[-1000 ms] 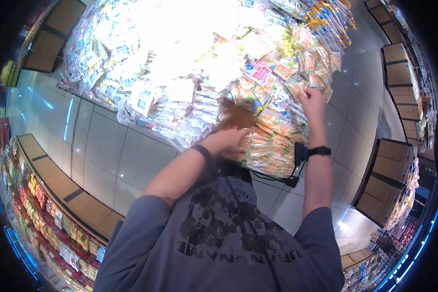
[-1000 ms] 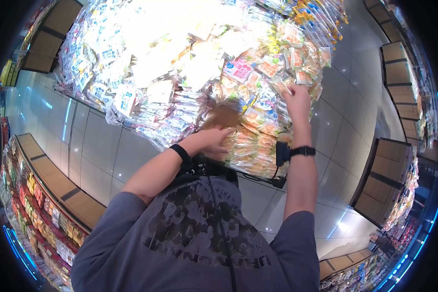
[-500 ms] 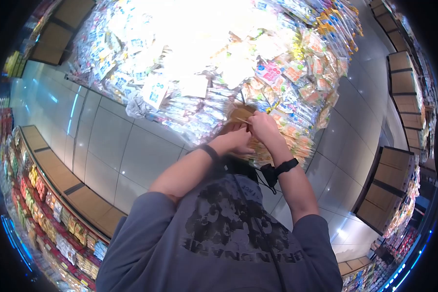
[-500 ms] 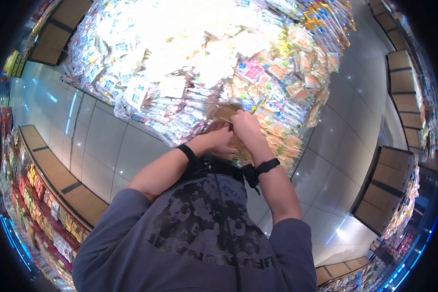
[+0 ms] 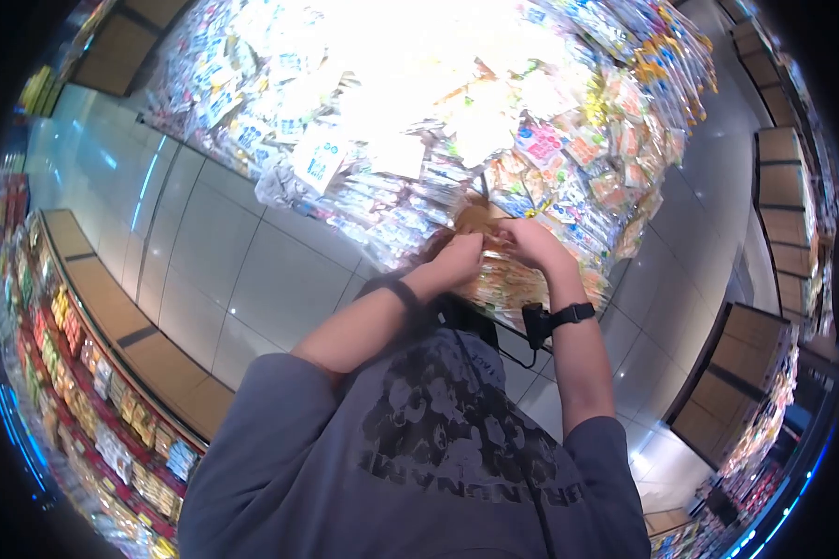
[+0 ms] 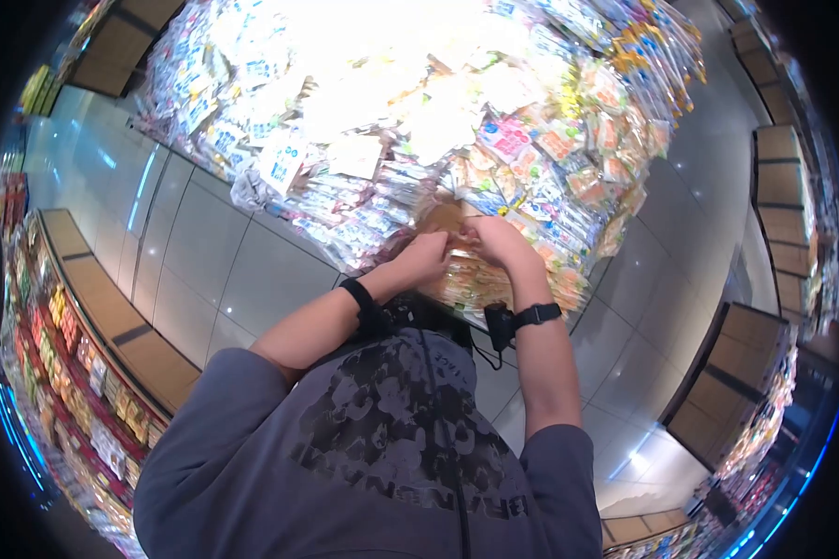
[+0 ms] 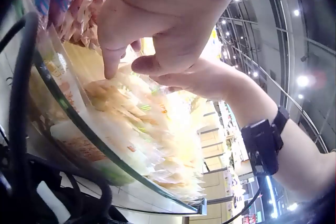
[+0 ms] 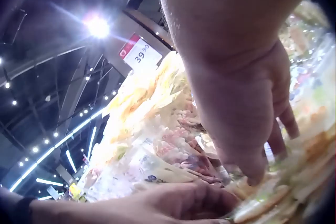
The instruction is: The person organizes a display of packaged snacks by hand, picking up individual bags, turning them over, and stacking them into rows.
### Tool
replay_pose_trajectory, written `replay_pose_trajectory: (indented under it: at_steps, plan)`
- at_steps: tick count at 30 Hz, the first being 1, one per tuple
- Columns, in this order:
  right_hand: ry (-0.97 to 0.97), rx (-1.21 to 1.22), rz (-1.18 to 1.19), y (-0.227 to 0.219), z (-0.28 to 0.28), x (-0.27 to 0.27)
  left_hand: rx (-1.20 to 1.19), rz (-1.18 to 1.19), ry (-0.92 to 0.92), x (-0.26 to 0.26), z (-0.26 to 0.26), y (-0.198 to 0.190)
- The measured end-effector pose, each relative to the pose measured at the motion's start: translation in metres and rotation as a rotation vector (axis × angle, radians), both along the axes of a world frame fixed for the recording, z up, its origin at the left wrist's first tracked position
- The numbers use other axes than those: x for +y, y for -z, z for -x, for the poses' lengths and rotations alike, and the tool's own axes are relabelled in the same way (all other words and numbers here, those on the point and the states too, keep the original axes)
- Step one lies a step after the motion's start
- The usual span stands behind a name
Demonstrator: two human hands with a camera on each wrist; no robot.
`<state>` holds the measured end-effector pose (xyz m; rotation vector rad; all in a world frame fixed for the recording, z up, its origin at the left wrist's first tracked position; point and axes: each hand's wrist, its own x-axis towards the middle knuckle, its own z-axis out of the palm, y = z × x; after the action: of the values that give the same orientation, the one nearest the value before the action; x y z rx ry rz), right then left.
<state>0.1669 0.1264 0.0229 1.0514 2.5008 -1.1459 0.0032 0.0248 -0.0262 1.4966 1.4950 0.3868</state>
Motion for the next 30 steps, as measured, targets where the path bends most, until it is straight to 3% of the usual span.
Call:
replay_pose_trajectory:
  at_steps: [2, 4, 6, 7, 10, 11, 12, 13, 14, 16, 18, 20, 22, 26, 28, 30]
  plan:
    - [0.018, -0.145, -0.052, -0.001, -0.001, -0.004, 0.04, 0.017, -0.065, 0.001, -0.001, -0.001]
    - [-0.069, -0.193, -0.137, 0.003, -0.005, -0.01, -0.053, 0.086, -0.299, 0.004, -0.006, -0.007]
    - [-0.049, -0.044, -0.371, 0.012, -0.004, -0.026, -0.05, 0.107, -0.244, 0.009, -0.003, -0.003]
    - [-0.018, -0.205, -0.396, 0.015, 0.003, -0.034, -0.058, 0.111, -0.18, 0.013, -0.003, 0.003]
    - [0.041, -0.262, -0.516, 0.016, 0.01, -0.05, -0.102, 0.124, -0.041, 0.027, -0.003, 0.003]
    - [0.064, -0.276, -0.52, 0.014, 0.008, -0.046, -0.028, 0.074, 0.126, 0.031, -0.001, 0.003]
    - [0.06, -0.286, -0.335, 0.012, 0.008, -0.037, 0.047, 0.025, 0.284, 0.034, -0.001, 0.003]
    - [0.05, -0.288, -0.148, 0.007, 0.007, -0.029, 0.042, 0.001, 0.187, 0.033, -0.004, 0.002]
    - [0.054, -0.289, -0.15, -0.001, 0.001, -0.021, 0.042, -0.001, 0.191, 0.032, -0.006, 0.002]
    - [0.494, 0.22, 0.139, -0.021, -0.023, -0.007, 0.047, 0.179, 0.091, 0.03, -0.008, -0.03]
    - [0.723, 0.275, 0.02, -0.001, -0.053, 0.025, 0.054, 0.126, 0.048, 0.023, -0.016, 0.012]
    - [0.971, 0.13, -0.422, 0.011, -0.081, 0.047, 0.061, 0.069, 0.01, 0.024, -0.022, 0.026]
    - [1.003, -0.126, -0.703, 0.015, -0.103, 0.065, 0.053, 0.237, 0.029, 0.026, -0.024, 0.019]
    - [1.079, -0.206, -0.704, 0.022, -0.123, 0.091, 0.061, 0.219, 0.087, 0.029, -0.022, 0.02]
    - [1.111, -0.272, -0.628, 0.021, -0.125, 0.098, -0.174, 0.08, 0.131, 0.025, -0.019, 0.023]
    - [1.097, -0.223, -0.647, 0.032, -0.13, 0.102, -0.156, 0.159, 0.154, 0.029, -0.015, 0.015]
